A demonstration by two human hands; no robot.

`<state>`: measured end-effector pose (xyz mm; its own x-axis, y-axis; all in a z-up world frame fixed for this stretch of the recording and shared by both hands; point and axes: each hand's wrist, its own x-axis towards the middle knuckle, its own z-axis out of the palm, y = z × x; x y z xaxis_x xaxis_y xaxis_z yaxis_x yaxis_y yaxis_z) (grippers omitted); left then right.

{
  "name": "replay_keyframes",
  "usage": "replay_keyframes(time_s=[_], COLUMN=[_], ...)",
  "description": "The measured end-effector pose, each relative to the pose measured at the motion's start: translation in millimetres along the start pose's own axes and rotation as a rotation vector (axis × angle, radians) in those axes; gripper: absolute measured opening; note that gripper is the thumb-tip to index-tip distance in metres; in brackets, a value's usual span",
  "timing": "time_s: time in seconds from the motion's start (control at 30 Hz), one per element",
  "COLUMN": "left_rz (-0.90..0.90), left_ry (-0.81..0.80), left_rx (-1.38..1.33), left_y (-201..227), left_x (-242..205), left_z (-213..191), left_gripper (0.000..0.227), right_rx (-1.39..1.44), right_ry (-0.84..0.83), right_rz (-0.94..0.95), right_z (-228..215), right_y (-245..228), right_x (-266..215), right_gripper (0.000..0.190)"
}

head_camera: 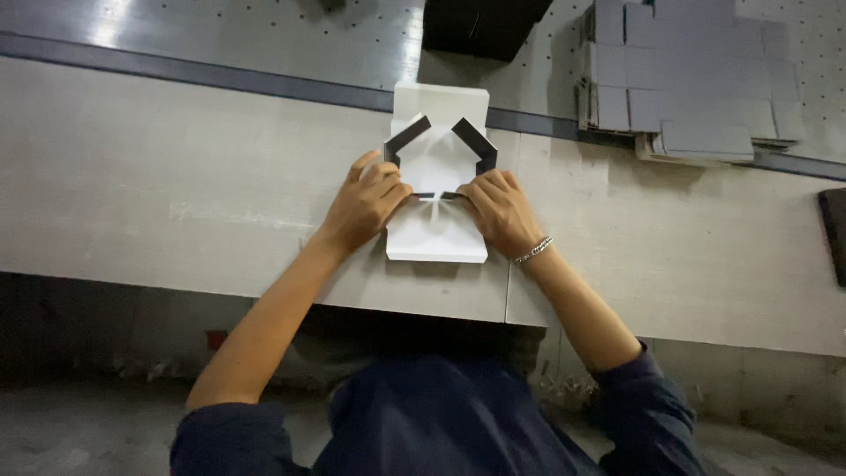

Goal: The person assembles a small rectangular box from a flat white cardboard sheet with dark brown interior. They fold the side flaps, tuck the tabs into slots, and press the edges to form the box. The process is repeated for a second box, and the finished boxes are placed on the table.

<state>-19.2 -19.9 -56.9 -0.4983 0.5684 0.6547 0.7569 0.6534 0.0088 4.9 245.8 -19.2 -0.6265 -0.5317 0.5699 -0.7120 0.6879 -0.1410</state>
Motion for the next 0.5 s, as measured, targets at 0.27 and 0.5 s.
replay_keyframes(time_s=[0.27,0.5], left_rz=[0.009,0.012], left_ry=[0.009,-0.009], left_rx=[0.042,0.051], left_y=[4,3], left_x=[9,11], left_z=[-11,-14], left_gripper=[0.021,0.023], right_rx=[-0.021,-0.011], right_ry=[0.043,0.010], right_rz=[-0.053,-0.036], right_z=[0,-4], right_y=[4,-1], right_x=[1,5], right_gripper=[0.004,0.005])
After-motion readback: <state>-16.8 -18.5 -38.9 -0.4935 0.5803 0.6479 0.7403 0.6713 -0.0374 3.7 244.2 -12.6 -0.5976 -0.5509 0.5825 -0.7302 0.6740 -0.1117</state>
